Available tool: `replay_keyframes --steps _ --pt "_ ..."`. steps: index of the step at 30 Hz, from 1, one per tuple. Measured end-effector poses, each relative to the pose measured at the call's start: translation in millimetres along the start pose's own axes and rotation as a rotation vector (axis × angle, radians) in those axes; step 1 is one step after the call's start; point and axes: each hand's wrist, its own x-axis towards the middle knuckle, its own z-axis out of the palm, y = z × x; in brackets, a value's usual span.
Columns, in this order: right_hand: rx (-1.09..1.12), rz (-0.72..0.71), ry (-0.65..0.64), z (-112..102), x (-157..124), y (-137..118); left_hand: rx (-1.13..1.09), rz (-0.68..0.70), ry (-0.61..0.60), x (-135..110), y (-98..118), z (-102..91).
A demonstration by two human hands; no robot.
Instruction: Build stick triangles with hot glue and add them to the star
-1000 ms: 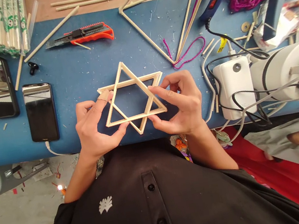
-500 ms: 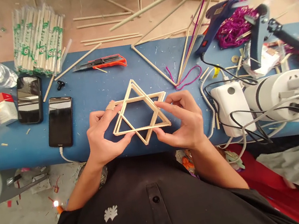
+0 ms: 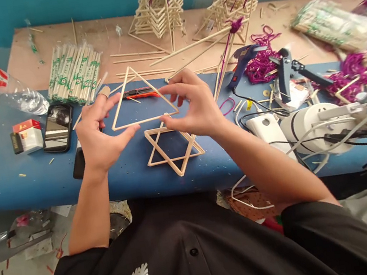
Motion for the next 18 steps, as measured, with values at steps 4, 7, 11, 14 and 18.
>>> replay_keyframes --steps 4,7,11,14,18 --pt "0.02 0.018 -0.029 17.1 26.4 8.2 -0.022 -0.015 0.062 7.7 -24.9 5.6" --pt "0.015 0.088 -0.083 25.3 37.3 10.7 -0.042 -0.051 0.081 8.4 -36.3 12.4" --pt "0.03 0.158 -0.131 29.4 46.3 12.5 -0.052 -0.169 0.04 8.5 -43.9 22.2" --pt "0.031 0.168 -0.151 31.7 52.3 16.6 -0.047 -0.214 0.03 9.5 -46.8 29.0" --pt "-0.017 0.199 -0.228 36.9 59.9 26.4 0.012 -0.205 0.023 12.7 -47.5 37.1"
